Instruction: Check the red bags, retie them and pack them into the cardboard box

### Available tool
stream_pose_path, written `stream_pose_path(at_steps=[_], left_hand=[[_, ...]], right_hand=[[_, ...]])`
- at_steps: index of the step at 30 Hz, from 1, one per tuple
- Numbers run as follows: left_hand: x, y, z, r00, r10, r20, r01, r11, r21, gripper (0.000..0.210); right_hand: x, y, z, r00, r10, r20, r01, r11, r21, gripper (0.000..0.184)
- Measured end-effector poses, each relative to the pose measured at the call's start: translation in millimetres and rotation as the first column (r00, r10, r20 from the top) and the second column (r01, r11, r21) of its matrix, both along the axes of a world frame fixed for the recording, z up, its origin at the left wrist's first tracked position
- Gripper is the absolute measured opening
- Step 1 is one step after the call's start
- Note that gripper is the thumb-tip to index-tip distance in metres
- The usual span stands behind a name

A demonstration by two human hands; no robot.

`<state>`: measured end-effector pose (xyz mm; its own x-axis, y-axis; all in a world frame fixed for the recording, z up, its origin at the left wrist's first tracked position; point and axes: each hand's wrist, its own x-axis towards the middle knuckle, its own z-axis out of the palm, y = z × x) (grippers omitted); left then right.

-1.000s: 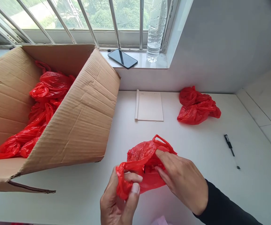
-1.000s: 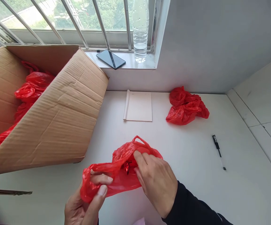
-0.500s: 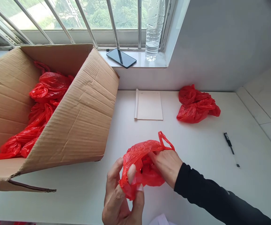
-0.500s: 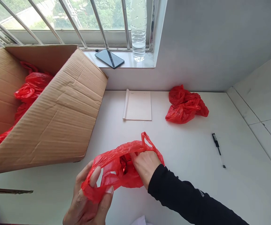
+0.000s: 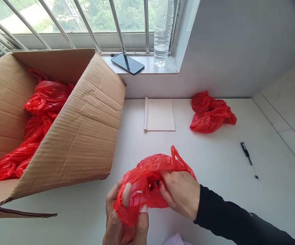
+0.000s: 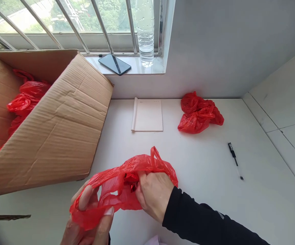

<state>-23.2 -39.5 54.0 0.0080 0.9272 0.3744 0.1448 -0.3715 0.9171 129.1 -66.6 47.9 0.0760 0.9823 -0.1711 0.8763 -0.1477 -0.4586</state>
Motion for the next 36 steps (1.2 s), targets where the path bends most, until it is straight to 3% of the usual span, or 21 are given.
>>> stream_pose_path(at_steps=[5, 12, 18, 23, 28, 36], left_hand=[[-2, 1, -4.7, 1.0, -0.01, 0.0, 0.01, 1.0, 0.025, 0.041], [0, 0, -3.3, 1.0, -0.002, 0.016, 0.002, 1.0, 0.011, 0.03], [4, 1, -2.4, 0.999, 0.028, 0.016, -0.029, 0.997, 0.066, 0.037], [6, 2, -0.7, 1.0, 0.016, 0.017, -0.016, 1.0, 0.024, 0.038], [8, 3, -0.7, 0.999, 0.054, -0.008, -0.053, 0.995, 0.087, 0.034], [5, 1, -4.2, 0.997, 0.021, -0.078, -0.014, 0.996, 0.086, 0.029]], right_hand=[[-3, 1, -9.8, 0.99, -0.037, -0.136, 0.035, 0.999, -0.02, 0.011], [0, 1, -12.6, 0.999, -0.05, -0.013, 0.05, 0.999, -0.01, 0.015], [-1, -2, -13.7, 0.983, -0.066, -0.171, 0.072, 0.997, 0.031, 0.016], [-2, -1, -11.7, 0.991, -0.099, -0.088, 0.102, 0.994, 0.041, 0.018], [-10, 9, -2.9, 0.999, -0.044, 0.029, 0.045, 0.999, -0.016, 0.024], [-21, 24, -20.3, 0.987, 0.105, -0.119, -0.095, 0.992, 0.087, 0.012]])
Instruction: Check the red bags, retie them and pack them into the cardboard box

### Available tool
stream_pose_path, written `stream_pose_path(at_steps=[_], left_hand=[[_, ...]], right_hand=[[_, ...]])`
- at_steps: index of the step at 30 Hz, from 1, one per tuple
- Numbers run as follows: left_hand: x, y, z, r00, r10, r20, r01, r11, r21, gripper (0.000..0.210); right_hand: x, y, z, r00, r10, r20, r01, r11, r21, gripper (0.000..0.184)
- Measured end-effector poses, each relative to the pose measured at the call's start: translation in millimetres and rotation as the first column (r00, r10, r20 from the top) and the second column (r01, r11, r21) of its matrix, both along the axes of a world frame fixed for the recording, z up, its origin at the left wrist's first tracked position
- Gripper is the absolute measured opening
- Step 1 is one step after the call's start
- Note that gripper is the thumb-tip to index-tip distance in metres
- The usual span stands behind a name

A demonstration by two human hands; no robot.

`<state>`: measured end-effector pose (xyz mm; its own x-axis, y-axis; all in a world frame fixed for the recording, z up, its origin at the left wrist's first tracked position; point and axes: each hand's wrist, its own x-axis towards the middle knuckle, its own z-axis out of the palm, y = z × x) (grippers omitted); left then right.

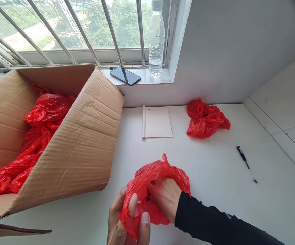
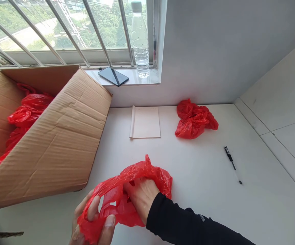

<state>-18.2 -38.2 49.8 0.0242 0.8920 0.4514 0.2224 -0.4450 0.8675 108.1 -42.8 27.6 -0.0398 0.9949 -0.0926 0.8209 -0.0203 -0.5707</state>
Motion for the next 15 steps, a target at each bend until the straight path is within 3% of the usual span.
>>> stream_pose_path(at_steps=[3, 5, 8, 11, 15], left_hand=[[0, 0, -0.8, 1.0, 0.001, 0.004, -0.001, 1.0, 0.004, 0.03], [-1, 2, -0.5, 1.0, 0.025, 0.018, -0.025, 1.0, 0.002, 0.03], [-4, 4, -1.1, 0.998, 0.034, 0.046, -0.035, 0.999, 0.009, 0.028], [-8, 3, -5.0, 0.998, -0.034, 0.062, 0.032, 0.999, 0.031, 0.03], [-5, -3, -9.2, 0.994, -0.106, 0.034, 0.103, 0.992, 0.07, 0.04]], right_hand=[[1, 3, -1.1, 0.999, 0.028, -0.033, -0.028, 1.0, 0.004, 0.01], [4, 1, 1.1, 1.0, 0.011, -0.007, -0.011, 1.0, -0.001, 0.02], [14, -8, 6.6, 0.988, -0.034, 0.15, 0.05, 0.993, -0.105, 0.032], [30, -21, 11.7, 0.938, -0.017, 0.346, 0.112, 0.96, -0.256, 0.029], [46, -29, 13.4, 0.914, 0.004, 0.405, 0.138, 0.937, -0.32, 0.024]])
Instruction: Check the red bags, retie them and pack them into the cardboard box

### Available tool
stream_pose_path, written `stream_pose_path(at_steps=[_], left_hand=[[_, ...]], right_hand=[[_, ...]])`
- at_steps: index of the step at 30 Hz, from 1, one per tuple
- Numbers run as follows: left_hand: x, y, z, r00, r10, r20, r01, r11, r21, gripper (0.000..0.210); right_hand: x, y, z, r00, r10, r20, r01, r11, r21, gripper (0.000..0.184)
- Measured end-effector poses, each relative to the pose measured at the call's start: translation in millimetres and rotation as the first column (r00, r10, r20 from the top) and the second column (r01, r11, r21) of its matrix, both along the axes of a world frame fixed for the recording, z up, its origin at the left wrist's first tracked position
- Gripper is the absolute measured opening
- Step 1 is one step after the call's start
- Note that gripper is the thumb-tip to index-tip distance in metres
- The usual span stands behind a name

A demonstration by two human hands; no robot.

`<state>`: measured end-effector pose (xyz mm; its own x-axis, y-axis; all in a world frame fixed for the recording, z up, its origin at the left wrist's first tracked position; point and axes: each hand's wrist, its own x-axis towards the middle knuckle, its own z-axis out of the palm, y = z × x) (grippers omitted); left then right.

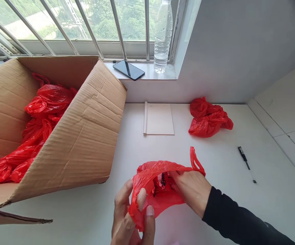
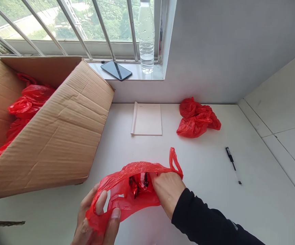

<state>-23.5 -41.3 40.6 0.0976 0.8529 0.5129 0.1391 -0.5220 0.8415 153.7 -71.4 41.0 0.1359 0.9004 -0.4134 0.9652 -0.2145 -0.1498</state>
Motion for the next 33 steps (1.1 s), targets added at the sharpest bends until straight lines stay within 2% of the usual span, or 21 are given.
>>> stream_pose_path(at_steps=[5, 8, 15, 17, 21, 25, 33], left_hand=[[10, -5, 2.1, 0.998, 0.032, -0.048, -0.032, 0.999, 0.008, 0.036], [12, -4, 2.5, 0.998, 0.027, -0.061, -0.027, 1.0, 0.006, 0.035], [9, -4, 1.3, 0.999, 0.048, -0.011, -0.048, 0.999, 0.008, 0.04], [8, -3, 0.9, 0.998, 0.054, -0.015, -0.053, 0.998, 0.018, 0.04], [8, -1, -1.2, 0.997, -0.025, -0.072, 0.027, 0.999, 0.031, 0.043], [10, -3, -3.9, 0.993, -0.084, -0.087, 0.087, 0.996, 0.03, 0.048], [10, -4, 2.4, 0.997, 0.01, -0.082, -0.008, 1.0, 0.021, 0.037]], right_hand=[[2, 7, -7.3, 0.982, -0.024, -0.186, 0.049, 0.99, 0.129, 0.037], [0, 10, -13.6, 0.965, -0.035, -0.258, 0.076, 0.986, 0.151, 0.037], [0, 6, -19.7, 0.98, -0.04, -0.196, 0.069, 0.987, 0.145, 0.017], [1, 6, -19.2, 0.986, -0.061, -0.155, 0.081, 0.989, 0.125, 0.017], [6, 8, -20.2, 0.99, -0.106, -0.095, 0.114, 0.99, 0.081, 0.022], [9, 11, -23.0, 0.987, -0.104, -0.124, 0.114, 0.99, 0.077, 0.019], [1, 12, -17.3, 0.975, -0.088, -0.202, 0.117, 0.984, 0.136, 0.015]])
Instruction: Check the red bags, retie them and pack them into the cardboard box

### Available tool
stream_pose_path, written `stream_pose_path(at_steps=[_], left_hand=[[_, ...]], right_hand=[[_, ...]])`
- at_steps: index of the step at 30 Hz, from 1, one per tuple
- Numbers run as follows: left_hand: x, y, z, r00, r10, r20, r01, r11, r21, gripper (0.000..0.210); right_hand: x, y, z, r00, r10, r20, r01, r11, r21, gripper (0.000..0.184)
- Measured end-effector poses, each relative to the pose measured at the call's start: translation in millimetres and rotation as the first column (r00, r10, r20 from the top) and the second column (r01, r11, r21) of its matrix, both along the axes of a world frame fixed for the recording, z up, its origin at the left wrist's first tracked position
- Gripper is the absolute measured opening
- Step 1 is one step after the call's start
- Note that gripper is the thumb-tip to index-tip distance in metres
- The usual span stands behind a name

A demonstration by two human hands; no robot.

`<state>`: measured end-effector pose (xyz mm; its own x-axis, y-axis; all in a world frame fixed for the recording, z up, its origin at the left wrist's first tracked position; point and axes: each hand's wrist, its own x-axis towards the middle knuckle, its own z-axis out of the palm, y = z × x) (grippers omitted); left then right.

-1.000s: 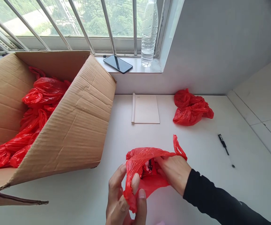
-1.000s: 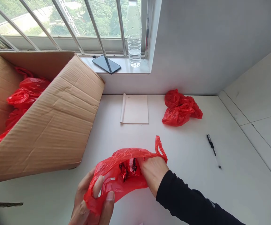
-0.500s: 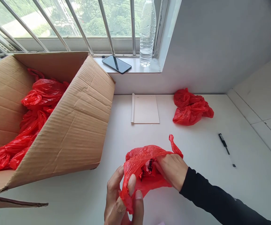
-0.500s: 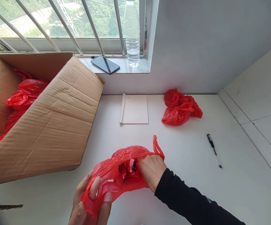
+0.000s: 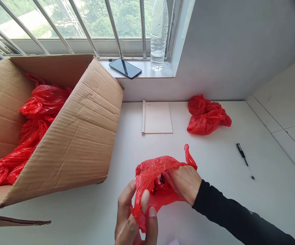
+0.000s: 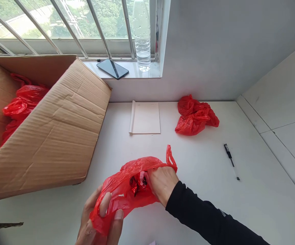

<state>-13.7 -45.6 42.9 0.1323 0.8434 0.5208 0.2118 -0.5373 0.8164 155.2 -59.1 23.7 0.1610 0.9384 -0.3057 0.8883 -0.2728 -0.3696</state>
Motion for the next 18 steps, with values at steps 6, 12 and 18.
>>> stream_pose_path(at_steps=[6, 12, 18], left_hand=[[-3, 0, 4.1, 0.998, 0.059, 0.013, -0.059, 0.998, -0.02, 0.029], [-3, 1, 8.9, 0.99, 0.144, 0.01, -0.143, 0.989, -0.042, 0.028], [-4, 1, 11.5, 0.996, 0.085, -0.029, -0.085, 0.996, 0.0, 0.027]], right_hand=[[-4, -3, 9.8, 0.999, 0.012, -0.034, -0.011, 1.0, 0.02, 0.02], [-8, -18, 29.7, 1.0, -0.009, 0.007, 0.008, 0.987, 0.16, 0.018], [-27, -2, 26.6, 0.994, 0.06, -0.095, -0.043, 0.983, 0.178, 0.014]])
